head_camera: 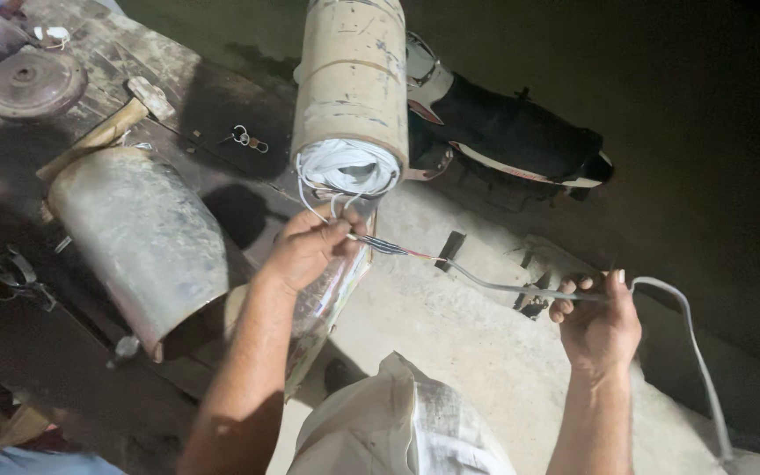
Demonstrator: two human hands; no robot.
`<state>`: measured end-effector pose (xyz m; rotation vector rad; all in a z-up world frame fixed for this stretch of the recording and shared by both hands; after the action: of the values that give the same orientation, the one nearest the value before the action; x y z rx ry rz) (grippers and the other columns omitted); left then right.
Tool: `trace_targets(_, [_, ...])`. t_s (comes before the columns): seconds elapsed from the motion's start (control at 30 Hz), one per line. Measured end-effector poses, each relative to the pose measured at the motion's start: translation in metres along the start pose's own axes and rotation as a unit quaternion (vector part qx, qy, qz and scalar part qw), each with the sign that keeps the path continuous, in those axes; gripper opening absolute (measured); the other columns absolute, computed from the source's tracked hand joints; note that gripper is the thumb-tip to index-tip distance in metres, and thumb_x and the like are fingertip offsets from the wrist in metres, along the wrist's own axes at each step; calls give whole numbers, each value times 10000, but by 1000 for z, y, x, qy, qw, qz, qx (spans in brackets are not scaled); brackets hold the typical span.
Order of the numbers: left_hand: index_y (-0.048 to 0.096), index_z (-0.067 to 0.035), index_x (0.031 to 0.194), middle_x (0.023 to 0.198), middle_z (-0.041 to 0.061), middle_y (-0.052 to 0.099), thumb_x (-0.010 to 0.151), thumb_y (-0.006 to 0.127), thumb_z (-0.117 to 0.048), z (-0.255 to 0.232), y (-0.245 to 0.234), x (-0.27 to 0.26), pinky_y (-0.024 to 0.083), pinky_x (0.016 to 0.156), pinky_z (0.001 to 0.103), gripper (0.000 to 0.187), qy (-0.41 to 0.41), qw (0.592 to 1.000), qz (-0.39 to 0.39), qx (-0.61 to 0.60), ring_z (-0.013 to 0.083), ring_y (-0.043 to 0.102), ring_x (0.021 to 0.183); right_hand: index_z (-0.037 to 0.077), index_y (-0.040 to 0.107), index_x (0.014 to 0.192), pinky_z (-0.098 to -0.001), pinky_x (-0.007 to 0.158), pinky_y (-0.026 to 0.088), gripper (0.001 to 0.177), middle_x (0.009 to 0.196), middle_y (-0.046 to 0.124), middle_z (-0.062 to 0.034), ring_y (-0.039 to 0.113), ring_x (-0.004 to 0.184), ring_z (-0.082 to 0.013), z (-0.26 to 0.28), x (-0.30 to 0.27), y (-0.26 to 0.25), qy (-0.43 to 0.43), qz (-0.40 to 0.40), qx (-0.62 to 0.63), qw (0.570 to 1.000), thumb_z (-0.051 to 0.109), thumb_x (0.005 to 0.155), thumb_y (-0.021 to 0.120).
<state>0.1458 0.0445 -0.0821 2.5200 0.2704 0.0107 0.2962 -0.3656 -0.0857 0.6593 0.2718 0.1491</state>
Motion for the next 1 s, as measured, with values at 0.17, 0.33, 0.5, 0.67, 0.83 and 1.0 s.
trace_targets(0.17, [683,-32,1094,989,100,717,973,700,-189,-3,0,-1,607,742,358,199,22,999,17,-43,193,704,798,84,675,1061,-323,610,475,98,971,676,-163,585,740,-200,-12,-19,8,3,151,51,987,177,1031,668])
trace_targets(0.33, [678,-27,1031,887,94,705,985,710,-201,-5,-8,10,595,647,356,182,35,991,-60,-116,176,681,681,-11,695,1106,-363,599,574,121,1059,705,-227,668,715,-207,33,-56,47,-109,302,57,945,68,1015,687])
trace_targets(0.5, [662,-70,982,848,77,701,961,736,-144,0,1,6,558,547,327,107,40,982,-123,-135,155,662,636,32,657,1172,-371,580,602,179,1132,700,-203,724,764,-211,85,-87,140,-203,452,53,867,104,1025,585])
trace_targets(0.67, [614,-47,1093,881,104,702,986,696,-171,-3,11,-6,590,568,320,183,91,982,-87,-141,178,683,664,29,623,1185,-309,598,576,211,1072,688,-186,706,731,-165,93,-77,205,-206,407,85,886,181,1121,491])
trace_targets(0.83, [513,-21,1346,1268,160,623,976,686,-150,-32,18,-50,605,692,261,428,326,897,-179,238,168,697,921,0,622,1147,-282,680,612,238,1031,708,-212,731,769,-175,80,-47,233,-212,367,116,898,118,1213,426])
trace_targets(1.0, [494,17,1376,1316,227,615,767,865,-239,-55,70,-61,600,964,491,757,503,621,-138,586,403,671,1147,16,592,1051,-287,840,628,298,1101,703,-209,734,918,-213,59,-30,248,-149,302,189,922,134,1276,436])
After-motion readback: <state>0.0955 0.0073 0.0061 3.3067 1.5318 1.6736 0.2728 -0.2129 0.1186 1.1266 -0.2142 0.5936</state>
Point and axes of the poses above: each hand's wrist, its own x-axis towards the middle knuckle, its own y-axis out of the palm, z = x × y, the point moved 4 cm from there along x, towards the middle knuckle
